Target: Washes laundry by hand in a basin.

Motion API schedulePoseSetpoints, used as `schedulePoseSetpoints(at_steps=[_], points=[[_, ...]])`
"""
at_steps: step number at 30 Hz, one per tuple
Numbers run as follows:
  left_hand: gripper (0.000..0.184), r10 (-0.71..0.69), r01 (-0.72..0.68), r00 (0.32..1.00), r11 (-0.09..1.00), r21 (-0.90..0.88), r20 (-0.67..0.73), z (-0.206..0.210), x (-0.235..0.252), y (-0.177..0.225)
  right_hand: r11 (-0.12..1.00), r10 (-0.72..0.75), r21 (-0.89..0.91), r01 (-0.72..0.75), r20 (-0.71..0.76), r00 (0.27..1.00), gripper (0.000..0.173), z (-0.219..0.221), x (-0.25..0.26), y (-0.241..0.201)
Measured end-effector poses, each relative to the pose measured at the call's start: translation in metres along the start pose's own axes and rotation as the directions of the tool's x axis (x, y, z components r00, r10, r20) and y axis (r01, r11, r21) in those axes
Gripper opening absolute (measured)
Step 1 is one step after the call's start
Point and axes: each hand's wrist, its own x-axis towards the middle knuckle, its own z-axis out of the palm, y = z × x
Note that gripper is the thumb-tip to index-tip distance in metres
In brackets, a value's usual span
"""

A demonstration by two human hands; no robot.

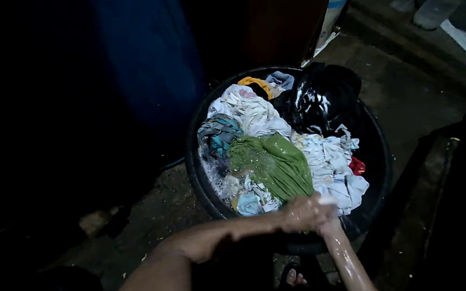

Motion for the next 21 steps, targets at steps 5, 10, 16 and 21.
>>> schedulePoseSetpoints(at_steps=[5, 10, 16, 21], points=[[0.033, -0.149, 0.192, 0.974, 0.943, 0.271, -0.169, -0.073, 0.029, -0.129, 0.978, 0.184, -0.008, -0.209, -0.437, 0.880, 0.045, 0.132, -0.024, -0.041], [0.030, -0.368, 0.474, 0.850, 0.847, 0.241, -0.377, -0.101, 0.023, -0.102, 0.987, 0.144, 0.018, -0.158, -0.520, 0.842, 0.040, 0.123, -0.031, -0.043], [0.039, -0.005, 0.005, 1.000, 0.998, 0.058, -0.004, -0.009, 0.001, 0.003, 0.990, 0.134, 0.039, -0.135, -0.548, 0.826, 0.039, 0.113, -0.029, -0.033], [0.035, -0.318, 0.387, 0.905, 0.891, 0.238, -0.283, -0.086, 0.024, -0.122, 0.911, -0.087, -0.413, -0.002, -0.197, 0.977, 0.036, 0.165, -0.056, -0.088]])
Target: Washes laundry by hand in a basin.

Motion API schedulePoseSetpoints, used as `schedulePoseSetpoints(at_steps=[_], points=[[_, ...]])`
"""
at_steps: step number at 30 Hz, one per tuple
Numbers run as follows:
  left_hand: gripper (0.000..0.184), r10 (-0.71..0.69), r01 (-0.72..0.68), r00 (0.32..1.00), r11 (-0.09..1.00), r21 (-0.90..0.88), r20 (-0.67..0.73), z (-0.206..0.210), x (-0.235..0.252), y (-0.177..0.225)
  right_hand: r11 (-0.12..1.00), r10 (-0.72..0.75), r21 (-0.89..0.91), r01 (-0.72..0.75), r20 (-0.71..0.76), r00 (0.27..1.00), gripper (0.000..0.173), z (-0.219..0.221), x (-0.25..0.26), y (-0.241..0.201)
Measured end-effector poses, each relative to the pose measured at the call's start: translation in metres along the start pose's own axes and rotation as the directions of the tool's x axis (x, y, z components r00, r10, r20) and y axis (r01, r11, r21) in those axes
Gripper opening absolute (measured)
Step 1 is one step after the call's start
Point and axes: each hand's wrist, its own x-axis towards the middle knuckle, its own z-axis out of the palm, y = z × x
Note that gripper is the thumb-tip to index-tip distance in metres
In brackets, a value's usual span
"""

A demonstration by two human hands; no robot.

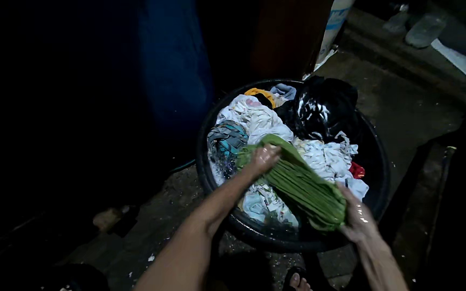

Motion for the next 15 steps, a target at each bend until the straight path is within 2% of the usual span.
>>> schedulePoseSetpoints(at_steps=[2, 4, 5, 6, 7, 8, 10, 12, 13, 15], points=[[0.035, -0.149, 0.148, 0.986, 0.989, -0.011, -0.071, -0.028, 0.007, -0.017, 0.969, -0.209, -0.123, 0.213, 0.045, 0.977, 0.031, -0.008, -0.004, -0.038], [0.038, -0.258, 0.222, 0.958, 0.943, -0.248, -0.123, -0.059, -0.001, -0.018, 0.901, -0.383, -0.182, 0.393, 0.086, 0.920, 0.026, -0.020, 0.011, -0.075], [0.039, -0.325, 0.237, 0.936, 0.865, -0.442, -0.134, -0.072, -0.009, -0.018, 0.853, -0.450, -0.250, 0.458, 0.090, 0.888, 0.021, -0.024, 0.025, -0.091], [0.039, -0.382, 0.217, 0.911, 0.763, -0.609, -0.155, -0.080, -0.015, -0.019, 0.781, -0.515, -0.377, 0.498, 0.064, 0.855, 0.011, -0.023, 0.040, -0.104], [0.039, -0.416, 0.175, 0.888, 0.698, -0.695, -0.194, -0.086, -0.020, -0.020, 0.661, -0.570, -0.565, 0.494, 0.051, 0.820, 0.010, -0.019, 0.055, -0.113], [0.036, -0.433, 0.133, 0.867, 0.680, -0.722, -0.248, -0.093, -0.024, -0.021, 0.516, -0.602, -0.725, 0.457, 0.073, 0.795, 0.025, -0.014, 0.071, -0.116], [0.028, -0.411, 0.083, 0.843, 0.739, -0.669, -0.348, -0.101, -0.027, -0.020, 0.190, -0.627, -0.905, 0.381, 0.187, 0.756, 0.046, -0.001, 0.102, -0.107], [0.030, -0.365, 0.148, 0.865, 0.840, -0.521, -0.343, -0.104, -0.031, -0.016, -0.058, -0.562, -0.918, 0.393, 0.355, 0.747, 0.055, 0.016, 0.121, -0.083], [0.034, -0.345, 0.195, 0.893, 0.876, -0.442, -0.290, -0.103, -0.032, -0.013, -0.104, -0.511, -0.899, 0.425, 0.415, 0.753, 0.055, 0.028, 0.125, -0.066], [0.039, -0.312, 0.262, 0.939, 0.922, -0.286, -0.147, -0.089, -0.028, -0.010, -0.060, -0.328, -0.876, 0.478, 0.470, 0.820, 0.040, 0.051, 0.124, -0.027]])
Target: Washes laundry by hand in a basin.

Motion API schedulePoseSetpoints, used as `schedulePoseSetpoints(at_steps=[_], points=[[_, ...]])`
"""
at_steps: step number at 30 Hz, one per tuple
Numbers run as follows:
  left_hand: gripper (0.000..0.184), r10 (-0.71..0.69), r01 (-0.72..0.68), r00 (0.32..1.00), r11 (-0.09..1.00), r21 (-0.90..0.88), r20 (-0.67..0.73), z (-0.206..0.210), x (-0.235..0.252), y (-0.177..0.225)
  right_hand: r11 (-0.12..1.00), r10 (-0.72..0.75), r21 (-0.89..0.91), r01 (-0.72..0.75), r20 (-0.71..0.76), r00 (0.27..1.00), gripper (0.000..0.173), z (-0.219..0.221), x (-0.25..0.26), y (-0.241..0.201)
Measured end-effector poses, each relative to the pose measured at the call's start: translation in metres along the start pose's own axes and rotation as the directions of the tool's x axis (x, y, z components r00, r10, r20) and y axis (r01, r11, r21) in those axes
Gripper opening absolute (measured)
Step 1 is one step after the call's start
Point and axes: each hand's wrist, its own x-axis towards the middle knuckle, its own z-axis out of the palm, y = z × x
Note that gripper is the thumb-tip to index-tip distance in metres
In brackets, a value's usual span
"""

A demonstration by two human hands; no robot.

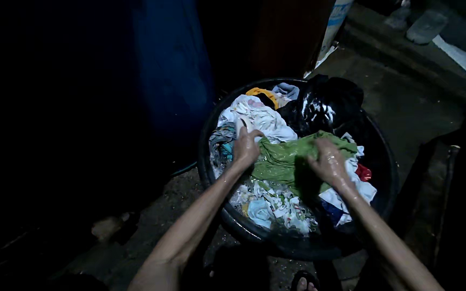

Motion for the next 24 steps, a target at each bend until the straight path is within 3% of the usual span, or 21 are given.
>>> schedulePoseSetpoints(at_steps=[2, 4, 6, 9, 11, 12, 13, 14, 15, 16, 20, 22, 24], points=[[0.044, 0.025, -0.044, 0.988, 0.992, 0.120, 0.154, 0.032, 0.006, -0.009, 0.991, 0.025, 0.124, -0.056, 0.236, 0.971, 0.027, 0.038, -0.001, -0.019], [0.051, 0.075, -0.118, 0.963, 0.981, 0.156, 0.258, 0.070, 0.010, -0.026, 0.978, 0.060, 0.164, -0.131, 0.380, 0.923, 0.034, 0.070, -0.001, -0.031], [0.057, 0.108, -0.172, 0.938, 0.970, 0.171, 0.328, 0.092, 0.009, -0.041, 0.986, 0.089, 0.087, -0.141, 0.439, 0.894, 0.043, 0.092, -0.004, -0.037], [0.057, 0.114, -0.198, 0.914, 0.963, 0.183, 0.389, 0.096, 0.004, -0.053, 0.996, 0.075, -0.071, -0.046, 0.506, 0.859, 0.042, 0.107, -0.009, -0.040], [0.050, 0.117, -0.211, 0.912, 0.955, 0.207, 0.392, 0.090, 0.000, -0.054, 0.997, 0.044, 0.026, -0.066, 0.497, 0.866, 0.036, 0.107, -0.010, -0.036], [0.047, 0.114, -0.210, 0.912, 0.955, 0.211, 0.394, 0.086, -0.001, -0.054, 0.970, 0.046, 0.195, -0.147, 0.446, 0.894, 0.031, 0.101, -0.012, -0.032], [0.043, 0.121, -0.208, 0.913, 0.959, 0.191, 0.389, 0.083, -0.002, -0.055, 0.868, 0.084, 0.428, -0.251, 0.372, 0.924, 0.025, 0.089, -0.015, -0.028], [0.041, 0.136, -0.206, 0.914, 0.967, 0.147, 0.381, 0.080, -0.002, -0.057, 0.693, 0.144, 0.648, -0.316, 0.305, 0.941, 0.021, 0.074, -0.017, -0.025], [0.040, 0.160, -0.207, 0.917, 0.974, 0.093, 0.366, 0.076, -0.003, -0.060, 0.534, 0.193, 0.786, -0.313, 0.247, 0.950, 0.019, 0.053, -0.017, -0.020], [0.038, 0.193, -0.222, 0.920, 0.974, 0.047, 0.341, 0.073, -0.006, -0.063, 0.454, 0.210, 0.853, -0.257, 0.178, 0.961, 0.019, 0.030, -0.018, -0.013], [0.028, 0.246, -0.271, 0.937, 0.960, 0.073, 0.247, 0.052, -0.021, -0.057, 0.460, 0.235, 0.883, -0.088, -0.025, 0.972, 0.017, -0.034, -0.023, 0.003], [0.022, 0.193, -0.270, 0.929, 0.937, 0.220, 0.317, 0.040, -0.024, -0.048, 0.482, 0.241, 0.868, -0.119, -0.001, 0.970, 0.016, -0.034, -0.029, 0.000], [0.030, 0.116, -0.308, 0.880, 0.879, 0.366, 0.461, 0.043, -0.024, -0.048, 0.529, 0.199, 0.822, -0.210, 0.121, 0.973, 0.017, -0.019, -0.036, -0.005]])
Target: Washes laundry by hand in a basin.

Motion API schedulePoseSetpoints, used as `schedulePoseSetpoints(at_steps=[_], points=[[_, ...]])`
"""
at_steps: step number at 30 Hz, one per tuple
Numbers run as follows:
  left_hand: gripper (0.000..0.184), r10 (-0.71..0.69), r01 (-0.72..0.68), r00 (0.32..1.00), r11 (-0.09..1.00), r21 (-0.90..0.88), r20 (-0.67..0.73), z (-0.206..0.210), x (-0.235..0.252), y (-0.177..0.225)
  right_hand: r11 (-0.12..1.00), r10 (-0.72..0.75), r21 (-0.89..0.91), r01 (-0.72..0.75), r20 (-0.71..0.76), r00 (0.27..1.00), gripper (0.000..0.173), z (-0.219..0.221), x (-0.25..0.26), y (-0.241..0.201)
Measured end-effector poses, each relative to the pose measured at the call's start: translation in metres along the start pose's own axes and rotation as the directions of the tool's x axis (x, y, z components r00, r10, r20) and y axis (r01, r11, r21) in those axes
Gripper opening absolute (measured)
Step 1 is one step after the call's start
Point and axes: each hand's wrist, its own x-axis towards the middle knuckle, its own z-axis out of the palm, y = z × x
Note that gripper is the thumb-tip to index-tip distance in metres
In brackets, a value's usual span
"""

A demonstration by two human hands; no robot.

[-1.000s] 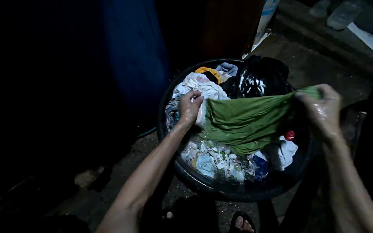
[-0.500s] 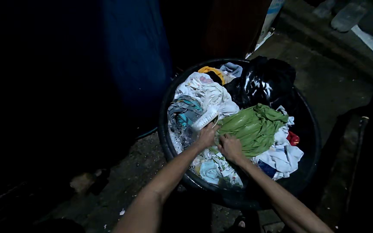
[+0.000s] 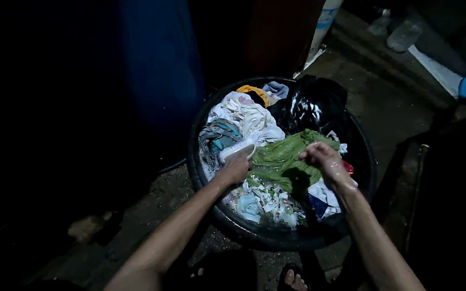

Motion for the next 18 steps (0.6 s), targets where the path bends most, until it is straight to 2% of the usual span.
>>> schedulePoseSetpoints(at_steps=[2, 4, 6, 8, 10, 13, 15, 18], points=[[0.035, 0.008, -0.016, 0.996, 0.996, 0.091, 0.088, 0.015, 0.003, -0.001, 0.992, 0.103, -0.090, -0.091, 0.148, 0.984, 0.018, 0.017, -0.006, 0.010], [0.030, -0.020, 0.018, 0.996, 1.000, 0.025, 0.085, 0.014, 0.002, 0.001, 0.980, 0.163, -0.156, -0.125, 0.268, 0.950, 0.020, 0.032, -0.010, 0.015], [0.027, -0.072, 0.073, 0.997, 0.975, -0.210, 0.009, -0.008, -0.008, 0.013, 0.973, 0.180, -0.198, -0.120, 0.322, 0.930, 0.021, 0.042, -0.012, 0.021], [0.025, -0.106, 0.055, 0.992, 0.863, -0.503, -0.072, -0.040, -0.024, 0.032, 0.968, 0.188, -0.222, -0.120, 0.321, 0.928, 0.025, 0.052, -0.014, 0.026], [0.028, -0.064, -0.061, 0.984, 0.751, -0.657, -0.164, -0.065, -0.030, 0.048, 0.961, 0.181, -0.253, -0.109, 0.281, 0.943, 0.045, 0.060, -0.012, 0.030], [0.031, -0.007, -0.294, 0.931, 0.580, -0.760, -0.365, -0.104, -0.054, 0.088, 0.947, 0.109, -0.310, -0.082, 0.071, 0.991, 0.061, 0.072, -0.012, 0.028], [0.035, 0.025, -0.440, 0.869, 0.498, -0.747, -0.495, -0.129, -0.070, 0.110, 0.946, 0.026, -0.322, -0.046, -0.067, 0.997, 0.057, 0.077, -0.013, 0.017], [0.034, 0.114, -0.578, 0.794, 0.446, -0.683, -0.597, -0.151, -0.077, 0.125, 0.987, -0.049, -0.159, 0.026, -0.142, 0.989, 0.023, 0.075, -0.016, 0.003]])
